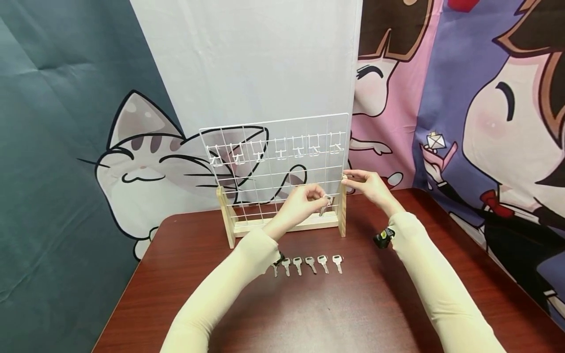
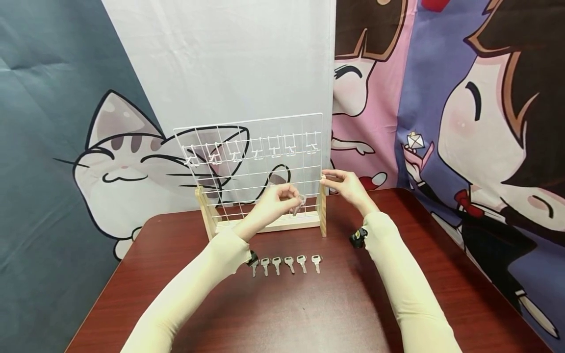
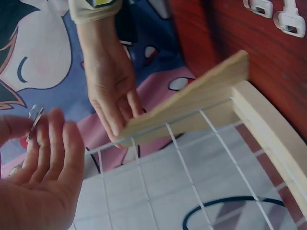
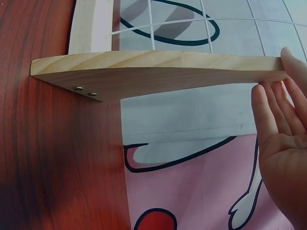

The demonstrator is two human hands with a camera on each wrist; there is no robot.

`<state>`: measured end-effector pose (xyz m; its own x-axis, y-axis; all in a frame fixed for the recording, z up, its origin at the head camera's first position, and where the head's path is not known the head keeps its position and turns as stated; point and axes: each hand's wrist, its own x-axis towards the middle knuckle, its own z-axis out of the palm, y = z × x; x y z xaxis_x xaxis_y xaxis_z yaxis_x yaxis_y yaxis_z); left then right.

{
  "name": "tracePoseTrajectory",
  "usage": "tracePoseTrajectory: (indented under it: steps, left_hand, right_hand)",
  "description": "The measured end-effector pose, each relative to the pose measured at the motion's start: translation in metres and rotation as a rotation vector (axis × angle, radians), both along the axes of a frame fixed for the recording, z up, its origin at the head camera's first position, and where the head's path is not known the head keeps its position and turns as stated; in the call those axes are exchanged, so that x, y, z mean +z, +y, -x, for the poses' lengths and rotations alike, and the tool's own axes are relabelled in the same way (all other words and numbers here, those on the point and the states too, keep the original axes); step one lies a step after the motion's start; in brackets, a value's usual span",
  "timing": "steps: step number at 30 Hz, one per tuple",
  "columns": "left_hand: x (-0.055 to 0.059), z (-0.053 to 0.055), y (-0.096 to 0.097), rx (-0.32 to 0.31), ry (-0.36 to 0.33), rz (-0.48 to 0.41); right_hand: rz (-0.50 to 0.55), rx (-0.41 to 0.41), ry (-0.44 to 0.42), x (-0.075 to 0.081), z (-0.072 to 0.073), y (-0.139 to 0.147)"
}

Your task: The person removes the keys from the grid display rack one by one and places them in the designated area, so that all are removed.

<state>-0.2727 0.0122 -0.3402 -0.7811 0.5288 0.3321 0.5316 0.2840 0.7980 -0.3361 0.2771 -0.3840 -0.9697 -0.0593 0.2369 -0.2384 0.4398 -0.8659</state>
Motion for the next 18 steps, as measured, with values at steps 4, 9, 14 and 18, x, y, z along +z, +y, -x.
tracePoseTrajectory:
  steps: [4, 9, 14, 18]
  left_hand:
    - [-0.011, -0.003, -0.013, -0.004, -0.056, 0.053]
    - [-0.024, -0.006, -0.029, 0.023, -0.102, 0.072]
    - [-0.036, -0.008, -0.045, -0.008, -0.231, -0.017]
    - [-0.047, -0.009, -0.059, 0.004, -0.276, -0.03]
  right_hand:
    - [0.008, -0.002, 0.004, 0.0, -0.002, 0.0]
    - [0.008, 0.019, 0.009, 0.0, -0.002, 0.001]
    - [0.007, 0.013, 0.01, -0.001, -0.002, 0.0]
    - [0.021, 0.004, 0.01, -0.002, -0.001, 0.0]
